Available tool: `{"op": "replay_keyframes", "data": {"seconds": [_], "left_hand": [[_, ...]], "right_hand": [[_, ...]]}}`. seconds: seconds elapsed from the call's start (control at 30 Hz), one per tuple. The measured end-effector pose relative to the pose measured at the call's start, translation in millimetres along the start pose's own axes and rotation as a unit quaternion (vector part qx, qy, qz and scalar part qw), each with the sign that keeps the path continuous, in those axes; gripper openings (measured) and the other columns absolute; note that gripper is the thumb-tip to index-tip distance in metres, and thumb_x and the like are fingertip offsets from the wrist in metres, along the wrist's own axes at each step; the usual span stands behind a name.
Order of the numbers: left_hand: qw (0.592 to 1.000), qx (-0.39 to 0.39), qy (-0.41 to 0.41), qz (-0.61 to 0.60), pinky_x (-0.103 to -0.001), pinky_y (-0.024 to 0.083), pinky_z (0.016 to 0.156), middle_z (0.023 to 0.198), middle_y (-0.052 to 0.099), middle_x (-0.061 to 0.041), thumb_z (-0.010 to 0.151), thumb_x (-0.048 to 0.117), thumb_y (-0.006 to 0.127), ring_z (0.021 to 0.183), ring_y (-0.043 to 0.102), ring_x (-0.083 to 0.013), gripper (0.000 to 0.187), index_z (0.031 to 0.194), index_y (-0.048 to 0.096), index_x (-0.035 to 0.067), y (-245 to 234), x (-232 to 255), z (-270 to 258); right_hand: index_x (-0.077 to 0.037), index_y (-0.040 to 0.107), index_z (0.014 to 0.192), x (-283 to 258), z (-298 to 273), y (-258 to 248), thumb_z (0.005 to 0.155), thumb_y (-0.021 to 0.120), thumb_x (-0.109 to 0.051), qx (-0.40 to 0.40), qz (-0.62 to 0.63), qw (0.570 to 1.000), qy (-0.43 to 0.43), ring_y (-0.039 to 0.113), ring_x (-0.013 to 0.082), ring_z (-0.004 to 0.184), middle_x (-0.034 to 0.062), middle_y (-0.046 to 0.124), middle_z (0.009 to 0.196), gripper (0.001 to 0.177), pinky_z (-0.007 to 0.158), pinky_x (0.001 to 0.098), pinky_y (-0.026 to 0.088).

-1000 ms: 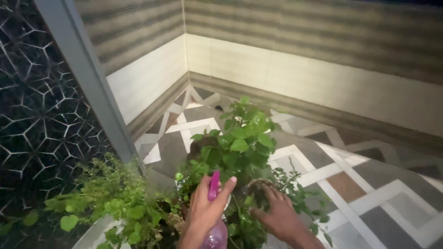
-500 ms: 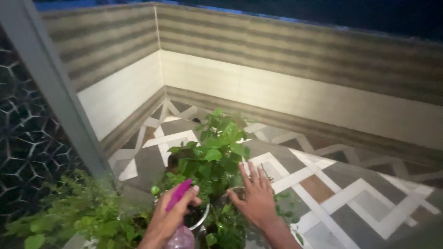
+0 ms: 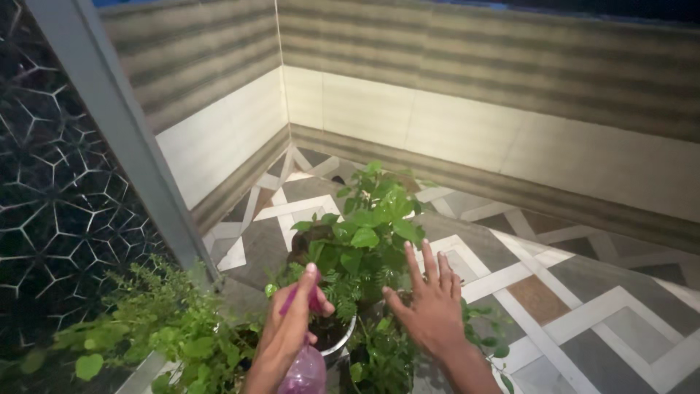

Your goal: The person sprays water on multiple potted plants using a spray bottle and touches the leaves with their hands.

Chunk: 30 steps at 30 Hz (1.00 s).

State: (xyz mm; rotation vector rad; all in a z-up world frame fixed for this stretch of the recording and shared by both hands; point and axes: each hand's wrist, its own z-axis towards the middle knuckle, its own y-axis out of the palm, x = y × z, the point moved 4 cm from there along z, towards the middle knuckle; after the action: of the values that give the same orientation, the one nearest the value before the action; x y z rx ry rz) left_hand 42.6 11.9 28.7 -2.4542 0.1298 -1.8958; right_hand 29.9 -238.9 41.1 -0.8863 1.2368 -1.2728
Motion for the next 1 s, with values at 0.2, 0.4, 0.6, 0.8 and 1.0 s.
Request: {"op": "replay_keyframes", "data": {"seconds": [0.2,0.4,0.6,0.8,1.0], "left_hand": [[0.997,0.059,-0.044,-0.012,-0.031,0.047,0.04,0.061,0.07,-0.009,0.091,0.071,0.037,0.051,0.065,-0.0165,0.075,0.076,0.07,0.005,6,-6,-6],[0.995,0.072,-0.066,-0.006,-0.033,0.047,0.038,0.053,0.063,-0.012,0.095,0.072,0.039,0.042,0.061,-0.0209,0.08,0.069,0.066,0.0,8,-13,0],[0.997,-0.02,-0.069,-0.011,-0.033,0.053,0.045,0.065,0.076,-0.013,0.092,0.068,0.043,0.054,0.073,-0.019,0.072,0.077,0.069,0.003,8,-19,9],[0.997,-0.064,-0.031,-0.018,-0.025,0.051,0.049,0.084,0.084,-0.006,0.093,0.06,0.051,0.072,0.074,-0.0101,0.059,0.09,0.074,0.006,17,-19,15],[0.996,0.003,-0.093,-0.008,-0.031,0.044,0.039,0.065,0.075,-0.009,0.092,0.054,0.051,0.055,0.069,-0.0151,0.057,0.078,0.073,0.003,11,-18,5]], "right_hand": [[-0.036,0.003,0.164,0,-3,0,0.089,0.048,-0.072,-0.031,-0.018,0.999,0.002,0.006,0.0346,0.155,0.0047,0.002,0.172,0.095,0.122,0.056,0.009],[-0.036,0.001,0.164,-7,-2,-1,0.09,0.046,-0.071,-0.073,-0.037,0.997,0.001,0.004,0.0345,0.154,0.0031,-0.001,0.173,0.093,0.123,0.0544,0.007],[-0.037,0.002,0.166,-7,0,-8,0.09,0.046,-0.071,-0.065,-0.044,0.997,0.007,0.003,0.0338,0.154,0.0041,0.001,0.175,0.094,0.123,0.0532,0.007],[-0.036,0.0,0.161,-1,0,1,0.089,0.047,-0.073,-0.097,-0.06,0.993,0.017,0.004,0.0323,0.155,0.0045,0.003,0.17,0.093,0.124,0.0528,0.009],[-0.038,-0.003,0.165,-5,3,7,0.09,0.044,-0.074,-0.129,-0.067,0.989,0.002,0.003,0.0318,0.154,0.0038,-0.001,0.175,0.094,0.121,0.0544,0.008]]}}
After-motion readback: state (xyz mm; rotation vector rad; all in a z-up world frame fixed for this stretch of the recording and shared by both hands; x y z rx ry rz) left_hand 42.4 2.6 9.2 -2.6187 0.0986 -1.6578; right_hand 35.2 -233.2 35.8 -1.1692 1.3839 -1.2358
